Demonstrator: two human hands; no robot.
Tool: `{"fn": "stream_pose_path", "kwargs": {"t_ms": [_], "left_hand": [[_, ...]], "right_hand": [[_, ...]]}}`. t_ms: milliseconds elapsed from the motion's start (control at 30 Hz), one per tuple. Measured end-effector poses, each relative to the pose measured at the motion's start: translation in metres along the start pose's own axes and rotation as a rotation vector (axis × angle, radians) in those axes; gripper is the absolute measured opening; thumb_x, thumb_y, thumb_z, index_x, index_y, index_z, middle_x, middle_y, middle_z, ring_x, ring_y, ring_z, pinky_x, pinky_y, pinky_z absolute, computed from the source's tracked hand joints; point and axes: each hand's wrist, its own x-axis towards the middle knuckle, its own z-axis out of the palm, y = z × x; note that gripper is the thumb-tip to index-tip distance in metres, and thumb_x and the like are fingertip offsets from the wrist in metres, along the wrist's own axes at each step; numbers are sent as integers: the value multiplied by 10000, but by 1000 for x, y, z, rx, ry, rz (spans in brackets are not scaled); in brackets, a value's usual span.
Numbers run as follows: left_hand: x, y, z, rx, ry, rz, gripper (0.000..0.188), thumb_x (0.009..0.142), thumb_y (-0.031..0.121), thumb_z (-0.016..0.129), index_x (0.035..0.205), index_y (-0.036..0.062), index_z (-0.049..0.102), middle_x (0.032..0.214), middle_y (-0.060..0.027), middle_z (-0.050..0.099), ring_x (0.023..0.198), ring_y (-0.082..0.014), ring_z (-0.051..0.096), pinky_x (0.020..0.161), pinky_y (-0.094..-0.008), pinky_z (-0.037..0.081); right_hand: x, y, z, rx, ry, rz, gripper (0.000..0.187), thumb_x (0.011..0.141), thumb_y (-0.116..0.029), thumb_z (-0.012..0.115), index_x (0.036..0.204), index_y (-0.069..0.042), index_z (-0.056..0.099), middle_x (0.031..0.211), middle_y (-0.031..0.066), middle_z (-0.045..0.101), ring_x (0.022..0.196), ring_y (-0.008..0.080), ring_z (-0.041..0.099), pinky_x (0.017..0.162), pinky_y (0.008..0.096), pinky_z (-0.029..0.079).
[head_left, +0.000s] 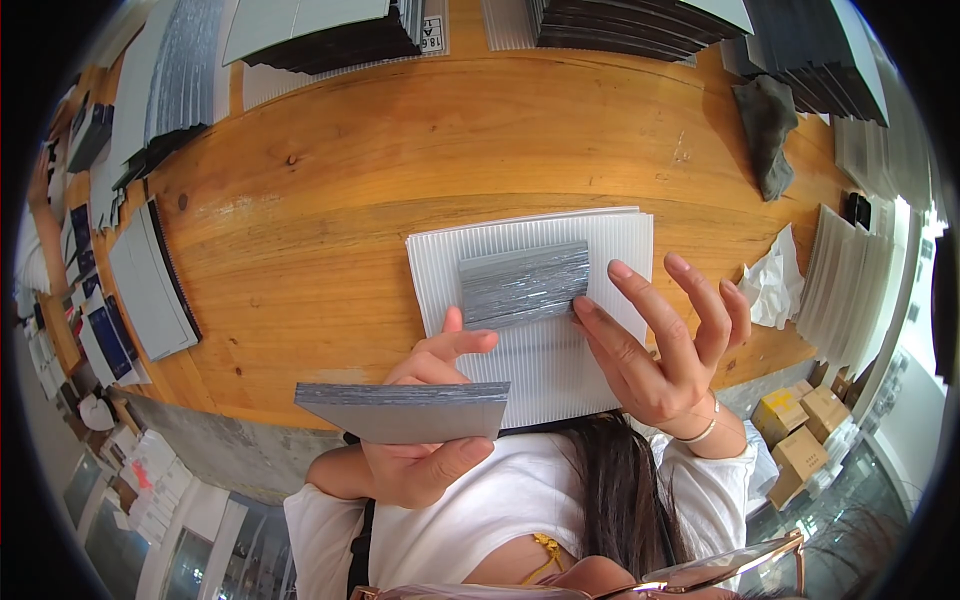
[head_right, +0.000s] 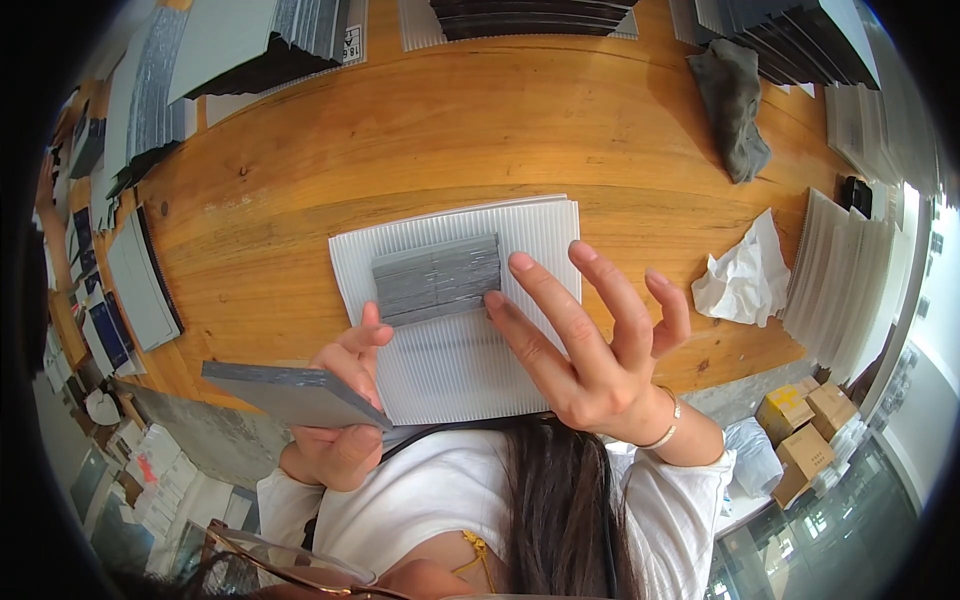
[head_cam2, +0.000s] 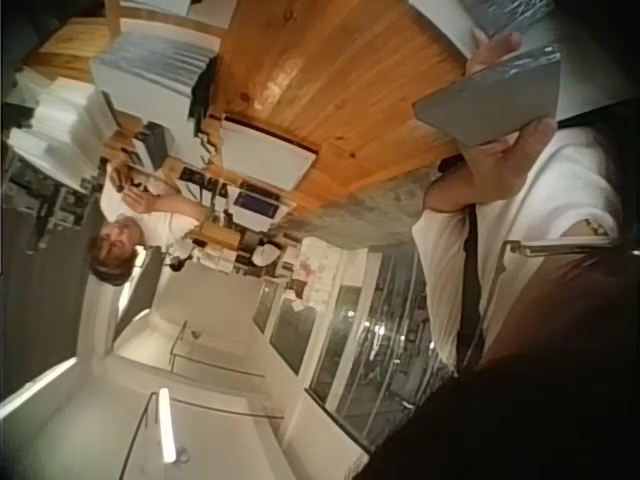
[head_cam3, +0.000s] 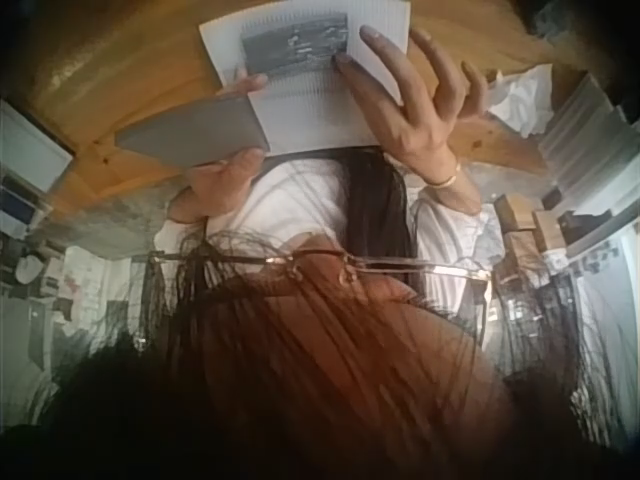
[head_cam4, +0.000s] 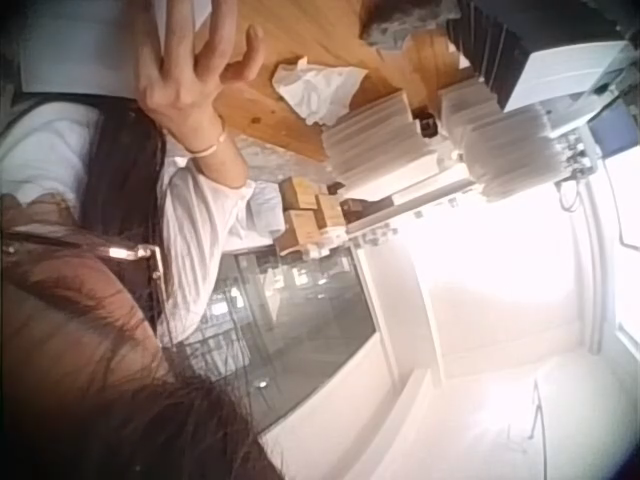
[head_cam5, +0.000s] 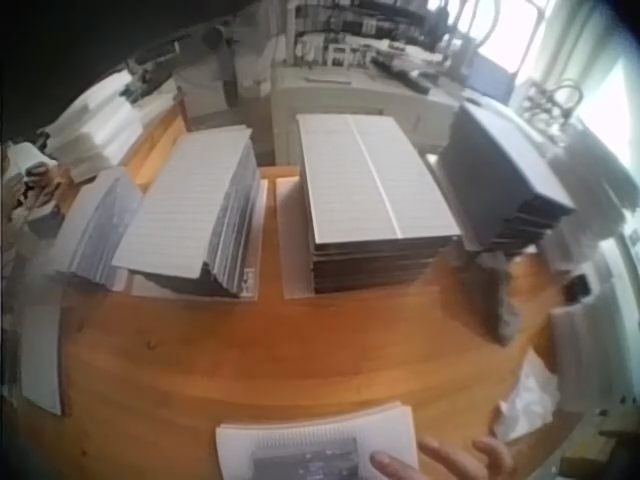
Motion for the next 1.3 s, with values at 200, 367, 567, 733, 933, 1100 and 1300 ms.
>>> {"fn": "stream_pose_path", "kwargs": {"t_ms": [200, 367, 567, 733, 933, 1100, 1300], "left_hand": [[0, 0, 1, 2, 19, -9, 153, 875, 59, 742, 979, 91, 634, 1021, -36, 592, 1361, -389, 463, 1213, -629, 20], [0, 0, -1, 5, 7, -24, 161, 870, 57, 746, 989, 90, 644, 1019, -28, 587, 1355, -385, 469, 1214, -627, 37], [-1, -1, 0, -16, 12, -30, 194, 871, 54, 743, 1038, 96, 655, 1058, -29, 598, 1354, -374, 471, 1221, -601, 67], [2, 0, -1, 17, 51, 38, 201, 885, 59, 730, 1069, 83, 651, 1108, -40, 607, 1334, -363, 476, 1207, -583, 137], [-1, 17, 6, -27, 265, -163, 199, 881, 125, 705, 1051, 66, 618, 1014, -59, 558, 975, -216, 517, 833, -361, 406], [-2, 15, 13, -62, 215, -160, 183, 902, 101, 717, 1033, 20, 617, 929, -85, 615, 821, -165, 550, 719, -303, 445], [-16, 2, 3, -70, 56, -37, 286, 938, 6, 702, 1217, 7, 641, 1110, -50, 698, 1007, -121, 651, 868, -288, 537]], "right_hand": [[1, 1, 1, 52, -10, 17, 176, 764, -238, 737, 924, -256, 809, 1214, -26, 717, 1156, 253, 598, 1069, 471, 278], [1, 1, 0, 21, 12, -5, 159, 765, -245, 745, 910, -249, 809, 1212, -24, 718, 1154, 254, 598, 1069, 468, 277], [0, 1, 0, 12, 9, 0, 168, 778, -237, 743, 933, -240, 806, 1212, -20, 715, 1146, 251, 600, 1072, 469, 277], [4, 1, 1, 87, 13, 40, 270, 744, -203, 779, 1013, -229, 786, 1195, 0, 713, 1119, 255, 609, 1057, 459, 300], [18, 3, -12, 771, -62, 109, 360, 688, -44, 839, 1037, -58, 752, 1102, 88, 712, 995, 277, 634, 832, 375, 512], [29, -23, -17, 1354, -168, 219, 378, 815, -117, 832, 1151, -6, 700, 1038, 129, 706, 874, 245, 661, 781, 335, 549], [28, -46, -22, 1308, -74, 203, 282, 799, -83, 840, 1032, 3, 706, 948, 119, 702, 881, 224, 680, 763, 322, 549]]}}
